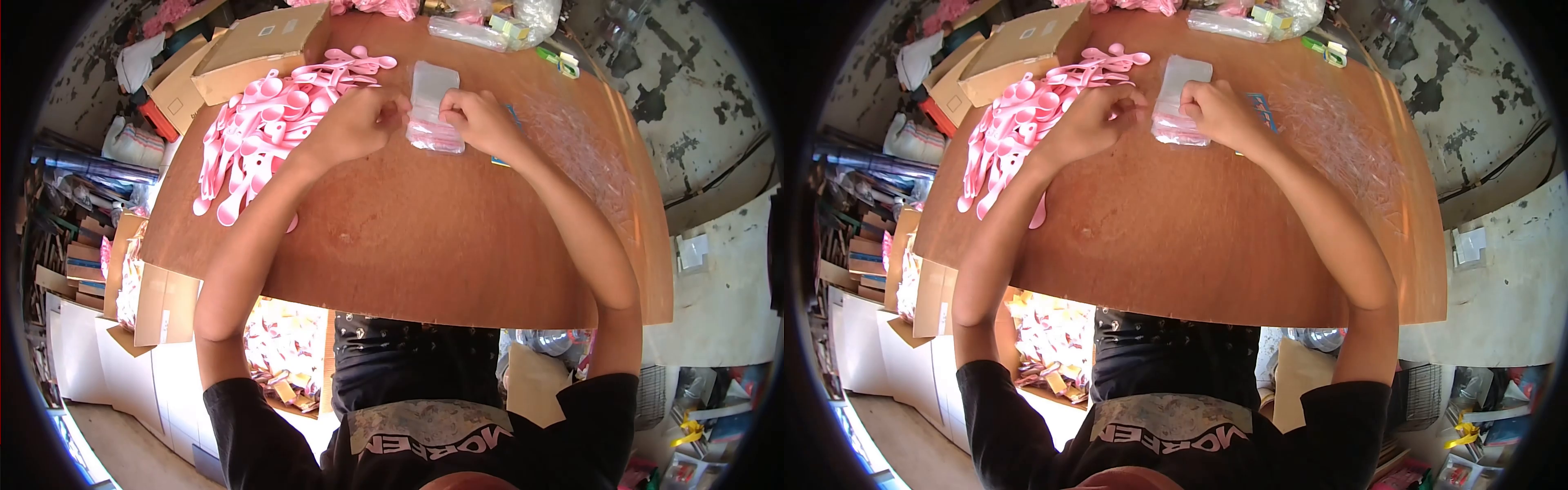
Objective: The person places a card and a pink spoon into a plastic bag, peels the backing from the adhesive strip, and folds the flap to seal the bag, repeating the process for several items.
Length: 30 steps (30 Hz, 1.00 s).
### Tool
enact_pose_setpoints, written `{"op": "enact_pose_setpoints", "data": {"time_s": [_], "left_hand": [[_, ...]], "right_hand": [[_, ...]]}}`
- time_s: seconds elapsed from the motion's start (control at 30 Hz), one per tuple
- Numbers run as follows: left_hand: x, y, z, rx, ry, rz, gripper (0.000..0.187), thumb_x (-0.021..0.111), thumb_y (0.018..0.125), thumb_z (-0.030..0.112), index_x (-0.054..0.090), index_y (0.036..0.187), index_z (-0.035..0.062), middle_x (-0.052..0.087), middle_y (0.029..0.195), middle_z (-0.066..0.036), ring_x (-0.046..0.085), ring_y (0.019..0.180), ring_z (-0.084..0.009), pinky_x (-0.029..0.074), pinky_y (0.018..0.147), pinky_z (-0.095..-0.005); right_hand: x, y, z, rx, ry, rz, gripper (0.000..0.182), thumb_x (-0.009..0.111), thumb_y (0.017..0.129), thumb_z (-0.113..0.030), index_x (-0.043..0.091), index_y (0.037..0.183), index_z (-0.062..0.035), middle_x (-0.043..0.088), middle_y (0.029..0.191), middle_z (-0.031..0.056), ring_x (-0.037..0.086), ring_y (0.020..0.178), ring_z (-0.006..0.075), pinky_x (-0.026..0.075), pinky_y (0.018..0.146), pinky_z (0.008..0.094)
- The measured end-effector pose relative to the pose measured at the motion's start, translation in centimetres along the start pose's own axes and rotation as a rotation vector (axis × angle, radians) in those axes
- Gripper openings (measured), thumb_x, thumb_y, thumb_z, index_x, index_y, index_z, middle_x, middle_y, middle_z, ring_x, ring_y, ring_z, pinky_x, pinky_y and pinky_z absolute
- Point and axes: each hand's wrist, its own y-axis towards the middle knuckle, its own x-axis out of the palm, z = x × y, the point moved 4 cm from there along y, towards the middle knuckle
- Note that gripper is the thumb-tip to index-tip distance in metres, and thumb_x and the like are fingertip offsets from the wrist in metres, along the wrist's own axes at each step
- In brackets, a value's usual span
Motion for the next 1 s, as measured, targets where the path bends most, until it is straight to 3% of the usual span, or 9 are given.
{"op": "enact_pose_setpoints", "data": {"time_s": [0.1,0.2,0.43,0.5,0.63,0.73,0.83,0.9,1.0], "left_hand": [[0.6,0.6,-0.5,0.181,0.096,0.152,0.037,0.059,0.076,0.003,0.055,0.113,-0.0007,0.061,0.099,-0.020,0.062,0.085,-0.0303,0.047,0.073,-0.0386],[1.7,1.4,-0.8,0.177,0.155,0.144,0.048,0.059,0.074,0.003,0.050,0.120,0.0004,0.056,0.111,-0.021,0.058,0.096,-0.0350,0.046,0.083,-0.0409],[3.5,2.0,-1.0,0.026,0.055,-0.027,0.046,0.064,0.074,0.010,0.054,0.118,0.0027,0.062,0.099,-0.022,0.061,0.094,-0.0319,0.048,0.083,-0.0385],[3.7,2.0,-1.5,-0.195,0.015,-0.084,0.034,0.067,0.076,0.012,0.061,0.108,0.0006,0.063,0.098,-0.018,0.061,0.095,-0.0251,0.046,0.083,-0.0356],[4.1,1.9,-2.0,-0.134,-0.062,-0.015,0.027,0.069,0.077,0.014,0.065,0.100,0.0003,0.066,0.090,-0.016,0.063,0.089,-0.0231,0.047,0.081,-0.0350],[4.3,1.7,-1.6,-0.196,-0.048,-0.070,0.031,0.068,0.076,0.012,0.062,0.105,0.0016,0.064,0.099,-0.016,0.061,0.095,-0.0239,0.046,0.083,-0.0344],[4.0,1.9,-0.9,0.022,0.041,0.087,0.036,0.067,0.076,0.011,0.060,0.110,0.0028,0.062,0.108,-0.015,0.058,0.102,-0.0242,0.045,0.087,-0.0340],[3.8,2.2,-1.1,-0.061,-0.217,0.163,0.040,0.067,0.076,0.010,0.057,0.115,0.0037,0.059,0.114,-0.014,0.055,0.107,-0.0243,0.043,0.091,-0.0340],[4.1,2.9,-0.6,-0.068,-0.183,0.005,0.032,0.069,0.075,0.013,0.063,0.105,0.0016,0.064,0.107,-0.012,0.061,0.099,-0.0249,0.046,0.088,-0.0336]], "right_hand": [[-0.2,-0.1,-0.5,-0.177,0.055,0.124,0.012,0.058,0.079,-0.004,0.065,0.089,-0.0021,0.064,0.078,0.0187,0.062,0.072,0.0360,0.049,0.066,0.0406],[-0.2,-0.6,-0.9,-0.279,-0.016,0.199,0.013,0.057,0.079,-0.002,0.065,0.089,-0.0024,0.064,0.079,0.0173,0.062,0.072,0.0342,0.049,0.065,0.0403],[0.4,-0.7,-0.1,-0.132,0.076,0.144,0.019,0.069,0.073,-0.003,0.066,0.092,-0.0002,0.063,0.071,0.0105,0.060,0.062,0.0189,0.049,0.060,0.0307],[0.5,-0.6,0.3,-0.029,0.130,0.098,0.018,0.072,0.072,-0.006,0.067,0.087,0.0011,0.063,0.071,0.0096,0.059,0.062,0.0158,0.047,0.058,0.0296],[0.9,-0.4,1.3,0.013,0.209,0.029,0.015,0.071,0.075,-0.009,0.067,0.085,0.0015,0.063,0.071,0.0090,0.058,0.063,0.0136,0.047,0.059,0.0288],[1.4,-0.1,2.2,0.050,0.312,-0.044,0.016,0.068,0.080,-0.013,0.067,0.086,0.0017,0.064,0.072,0.0094,0.058,0.064,0.0134,0.047,0.061,0.0280],[0.7,-0.3,1.9,0.040,0.272,-0.005,0.017,0.065,0.083,-0.014,0.067,0.087,0.0025,0.064,0.073,0.0095,0.058,0.067,0.0132,0.047,0.063,0.0282],[0.3,-0.5,1.4,0.064,0.223,0.032,0.018,0.065,0.084,-0.015,0.067,0.085,0.0031,0.065,0.077,0.0098,0.059,0.070,0.0131,0.047,0.066,0.0289],[0.4,-0.3,1.6,0.011,0.254,0.109,0.020,0.066,0.083,-0.016,0.066,0.092,0.0020,0.066,0.082,0.0100,0.061,0.074,0.0132,0.048,0.068,0.0289]]}}
